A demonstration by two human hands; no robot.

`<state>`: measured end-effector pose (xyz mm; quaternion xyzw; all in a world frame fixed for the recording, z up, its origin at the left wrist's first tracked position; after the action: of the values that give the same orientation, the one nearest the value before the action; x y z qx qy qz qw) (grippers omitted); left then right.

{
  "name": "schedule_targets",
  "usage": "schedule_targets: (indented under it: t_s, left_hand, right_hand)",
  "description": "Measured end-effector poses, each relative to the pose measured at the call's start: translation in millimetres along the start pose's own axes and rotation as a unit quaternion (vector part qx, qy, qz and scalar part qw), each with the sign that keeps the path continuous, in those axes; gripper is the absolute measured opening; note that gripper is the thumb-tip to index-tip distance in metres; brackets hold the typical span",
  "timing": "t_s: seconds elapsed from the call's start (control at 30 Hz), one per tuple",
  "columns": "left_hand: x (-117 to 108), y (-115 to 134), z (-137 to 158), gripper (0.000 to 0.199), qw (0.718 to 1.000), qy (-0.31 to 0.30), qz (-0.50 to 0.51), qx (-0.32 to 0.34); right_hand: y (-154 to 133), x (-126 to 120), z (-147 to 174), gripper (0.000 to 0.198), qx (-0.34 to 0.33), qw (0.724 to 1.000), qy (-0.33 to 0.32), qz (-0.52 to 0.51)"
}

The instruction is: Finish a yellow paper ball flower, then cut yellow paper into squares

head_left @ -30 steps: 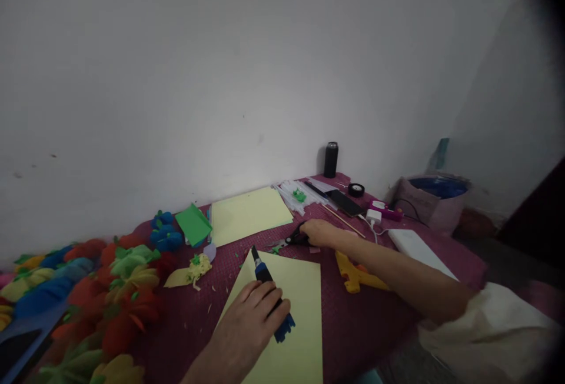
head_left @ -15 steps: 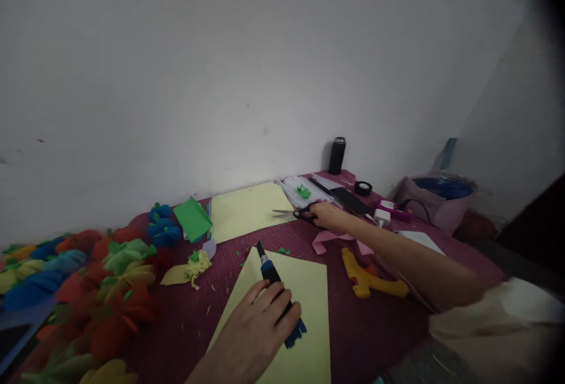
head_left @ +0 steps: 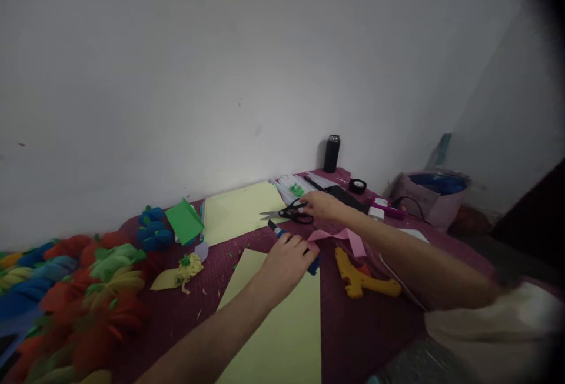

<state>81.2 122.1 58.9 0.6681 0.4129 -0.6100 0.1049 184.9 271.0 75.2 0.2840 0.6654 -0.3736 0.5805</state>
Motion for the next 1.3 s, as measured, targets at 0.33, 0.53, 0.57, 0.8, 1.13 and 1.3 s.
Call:
schedule_targets:
  t_s: [0.33,0.53,0.57,0.8,1.13,1.3]
  left_hand:
    - [56,-7,-68,0.043,0.999,-0.028,0.012,-0.023]
    - [32,-21,-25,0.046,0.997,-0.032,0.021,-0.063]
    - [25,-24,-8,0.043,0.996,-0.035,0.024,-0.074]
    - [-8,-21,171,0.033,0.962,-0.079,0.105,-0.24]
    - [-32,50,283,0.033,0.938,-0.017,0.153,-0.31]
    - [-26,61,307,0.052,0.956,0.037,0.186,-0.225]
  right_hand:
    - [6,-35,121,0.026,-0.047,0.986,0.08,-0.136]
    - [-41,-4,181,0.026,-0.082,0.972,0.034,-0.217]
    - [-50,7,190,0.027,-0.085,0.97,0.03,-0.228]
    - [-117,86,247,0.069,-0.211,0.945,0.019,-0.247]
    - [-159,125,249,0.042,-0.296,0.914,0.062,-0.27]
    - [-141,122,261,0.039,-0.312,0.839,0.064,-0.441]
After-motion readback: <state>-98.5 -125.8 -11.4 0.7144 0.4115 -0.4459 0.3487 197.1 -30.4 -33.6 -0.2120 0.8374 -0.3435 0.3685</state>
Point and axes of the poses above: each hand's wrist, its own z-axis away from the middle knuckle, its own x-axis out of the palm, y = z × x, the point moved 4 cm from there along -z, towards the middle knuckle, and after that the axes turned 7 degrees about -z, right-handed, at the moved point
